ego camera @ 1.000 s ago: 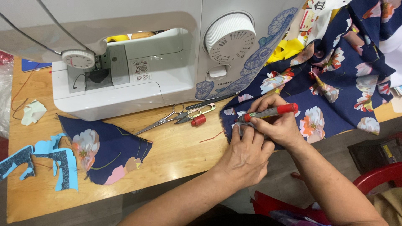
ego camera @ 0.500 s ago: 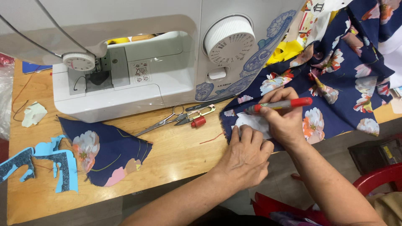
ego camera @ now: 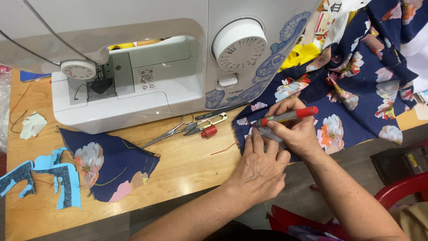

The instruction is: The person uses a red marker to trace the outline of a white paper pattern onto a piece of dark blue floral fabric. The person holds the pattern steady with one hand while drawing with the other. After completing the outline, the person removes the paper pattern from the fabric.

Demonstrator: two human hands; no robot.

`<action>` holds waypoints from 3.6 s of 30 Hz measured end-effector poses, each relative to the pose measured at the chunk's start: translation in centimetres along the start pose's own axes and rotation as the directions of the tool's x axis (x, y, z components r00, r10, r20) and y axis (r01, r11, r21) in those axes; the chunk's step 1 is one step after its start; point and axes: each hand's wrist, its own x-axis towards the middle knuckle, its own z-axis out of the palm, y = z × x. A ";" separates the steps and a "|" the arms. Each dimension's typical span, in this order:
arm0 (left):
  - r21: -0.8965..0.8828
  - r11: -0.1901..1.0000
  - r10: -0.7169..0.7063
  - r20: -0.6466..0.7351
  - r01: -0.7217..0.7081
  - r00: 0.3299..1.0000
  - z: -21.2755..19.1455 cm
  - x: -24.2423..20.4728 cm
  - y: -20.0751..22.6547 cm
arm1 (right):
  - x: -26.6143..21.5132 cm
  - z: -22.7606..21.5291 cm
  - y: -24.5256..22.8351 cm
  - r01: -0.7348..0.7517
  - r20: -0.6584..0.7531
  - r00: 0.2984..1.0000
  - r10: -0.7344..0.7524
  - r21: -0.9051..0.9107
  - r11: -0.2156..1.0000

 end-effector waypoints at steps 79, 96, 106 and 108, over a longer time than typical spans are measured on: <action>-0.267 0.925 -0.277 0.007 0.269 0.961 0.5 1.7 -5.6 | -8.9 -4.9 -1.7 0.064 -0.304 0.915 -0.263 -0.537 0.841; -0.401 0.883 -0.234 0.069 0.241 0.970 -0.4 2.7 -5.6 | -9.2 -4.9 -2.0 -0.034 -0.309 0.930 -0.201 -0.615 0.788; -0.337 0.792 0.295 -0.517 -0.508 0.804 -5.7 -4.3 -2.7 | -9.1 -6.6 -1.6 0.068 -0.349 0.917 -0.193 -0.339 0.938; -0.661 0.657 0.089 -0.410 -0.363 0.908 -6.0 -6.5 -3.2 | -8.7 -6.9 -1.6 0.089 -0.283 0.932 -0.225 -0.424 0.901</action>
